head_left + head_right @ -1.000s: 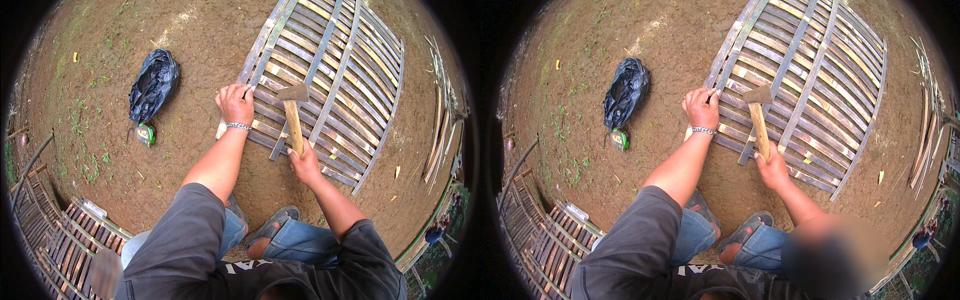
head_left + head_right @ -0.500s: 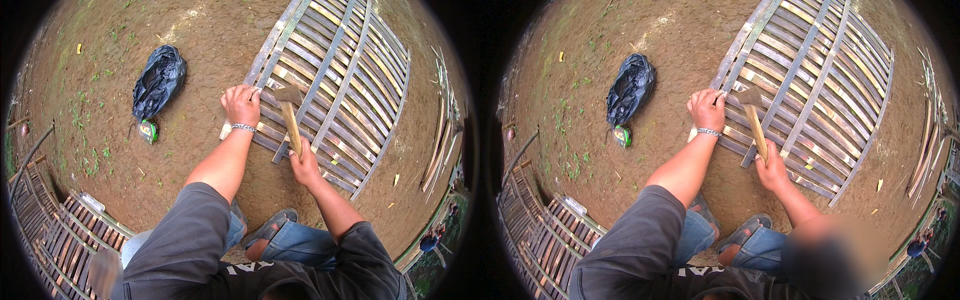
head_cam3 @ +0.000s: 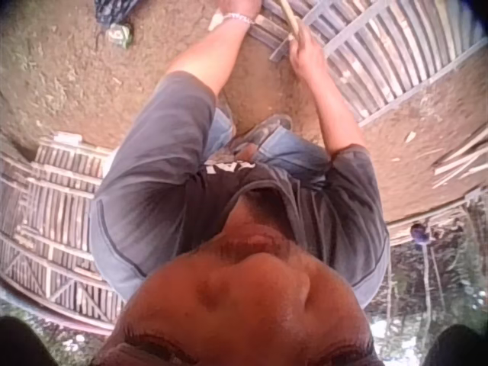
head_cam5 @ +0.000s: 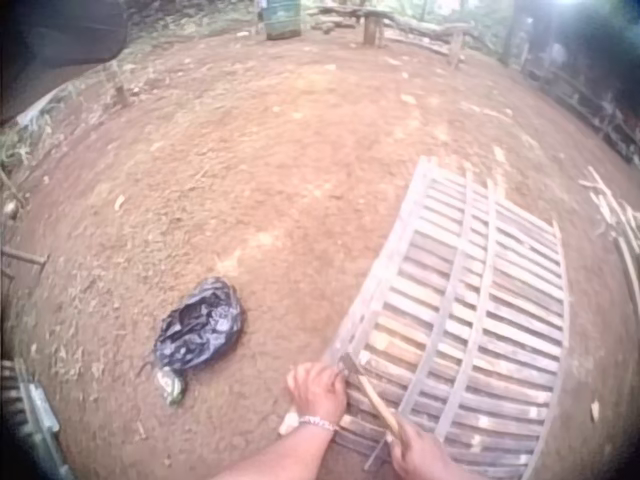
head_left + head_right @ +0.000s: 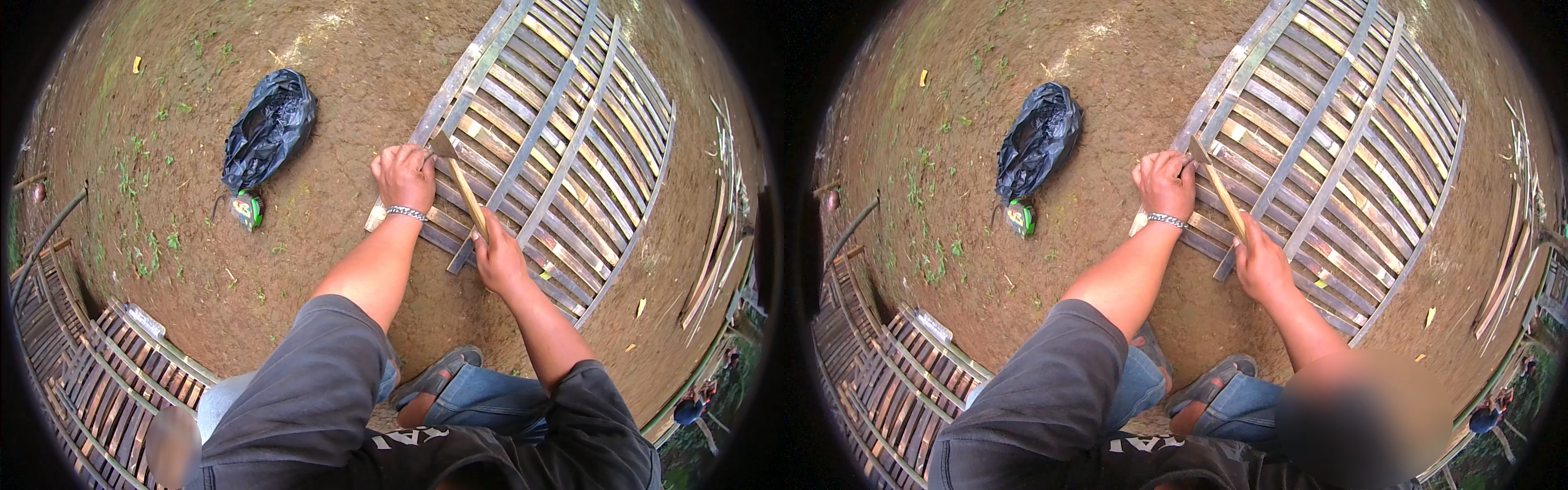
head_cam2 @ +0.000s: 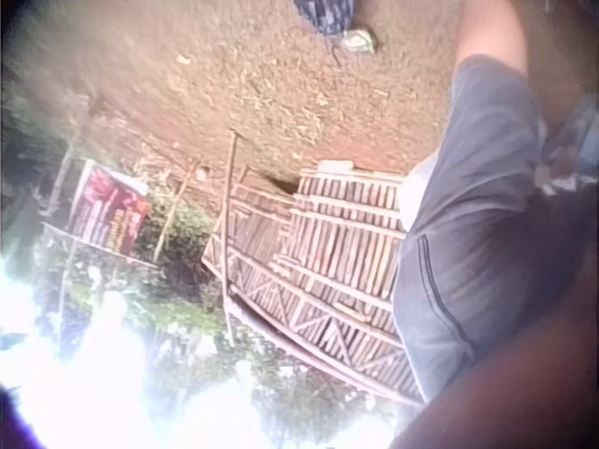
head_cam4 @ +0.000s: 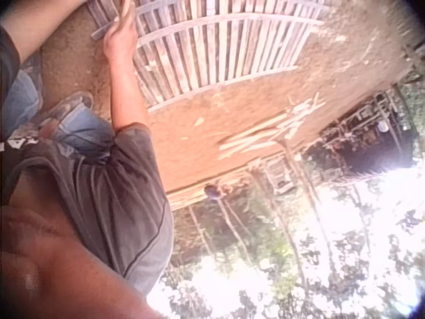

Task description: The person hammers nails into a wooden pallet lying on the ground. They repeatedly pick up nails from a black plastic bag and drive them into the slats of the pallet using a hammer.

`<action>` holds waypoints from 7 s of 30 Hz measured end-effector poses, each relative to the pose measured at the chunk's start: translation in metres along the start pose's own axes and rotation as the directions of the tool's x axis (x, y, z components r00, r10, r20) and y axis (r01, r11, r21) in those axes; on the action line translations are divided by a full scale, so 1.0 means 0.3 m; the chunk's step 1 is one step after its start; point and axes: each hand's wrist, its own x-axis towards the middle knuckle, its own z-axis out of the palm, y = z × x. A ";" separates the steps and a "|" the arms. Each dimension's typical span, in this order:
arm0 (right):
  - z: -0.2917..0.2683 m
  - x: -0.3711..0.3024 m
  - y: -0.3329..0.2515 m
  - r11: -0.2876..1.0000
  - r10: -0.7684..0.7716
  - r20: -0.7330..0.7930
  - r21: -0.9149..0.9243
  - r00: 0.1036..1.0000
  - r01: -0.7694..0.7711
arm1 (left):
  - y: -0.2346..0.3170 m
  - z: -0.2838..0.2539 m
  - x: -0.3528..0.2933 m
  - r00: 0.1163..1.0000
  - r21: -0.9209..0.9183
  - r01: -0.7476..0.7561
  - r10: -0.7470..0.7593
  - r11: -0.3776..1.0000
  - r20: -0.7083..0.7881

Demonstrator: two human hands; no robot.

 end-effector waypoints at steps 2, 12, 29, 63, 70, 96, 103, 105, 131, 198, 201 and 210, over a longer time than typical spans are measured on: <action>0.003 -0.015 0.001 0.999 -0.036 -0.068 0.005 0.997 0.037 | 0.000 -0.005 0.002 1.000 0.001 -0.001 0.001 1.000 -0.002; -0.023 0.002 -0.005 0.992 -0.106 -0.158 0.044 0.982 0.114 | -0.005 -0.005 0.000 1.000 0.000 -0.015 0.015 1.000 -0.002; -0.015 -0.012 0.017 0.994 -0.104 -0.135 0.025 0.985 0.109 | -0.008 -0.003 -0.012 1.000 -0.016 -0.011 0.012 1.000 0.018; -0.042 -0.009 -0.054 0.991 -0.131 -0.201 -0.034 0.971 0.127 | -0.078 -0.241 -0.111 0.663 0.302 -0.606 0.257 0.736 0.703; 0.034 0.012 0.052 0.997 0.014 -0.053 -0.079 0.999 -0.018 | -0.045 -0.235 -0.076 0.651 0.295 -0.603 0.244 0.741 0.719; 0.001 0.025 0.019 0.927 -0.328 -0.345 0.061 0.879 0.370 | -0.044 -0.254 -0.080 0.668 0.303 -0.565 0.211 0.767 0.714; -0.012 0.038 0.040 0.976 -0.195 -0.206 -0.137 0.959 0.169 | -0.036 -0.250 -0.092 0.669 0.282 -0.550 0.212 0.786 0.712; 0.003 0.041 0.032 0.948 -0.317 -0.299 -0.069 0.900 0.311 | -0.042 -0.249 -0.092 0.684 0.286 -0.541 0.216 0.791 0.697; -0.107 -0.273 0.123 0.974 0.221 -0.062 -0.041 0.973 -0.223 | -0.327 -0.576 0.425 0.948 0.053 -0.126 0.105 0.991 0.299; 0.121 -0.175 0.075 0.661 0.438 -0.031 0.688 0.898 -0.299 | 0.017 0.086 0.090 0.998 -0.082 -0.023 0.027 0.996 0.048; 0.118 -0.182 0.070 0.718 0.413 -0.019 0.622 0.911 -0.312 | 0.026 0.087 0.098 0.999 -0.051 -0.029 0.031 0.998 0.035; 0.084 -0.097 0.024 0.910 0.208 -0.152 0.392 0.966 -0.134 | 0.036 0.081 0.105 0.999 -0.062 -0.018 0.021 0.998 0.049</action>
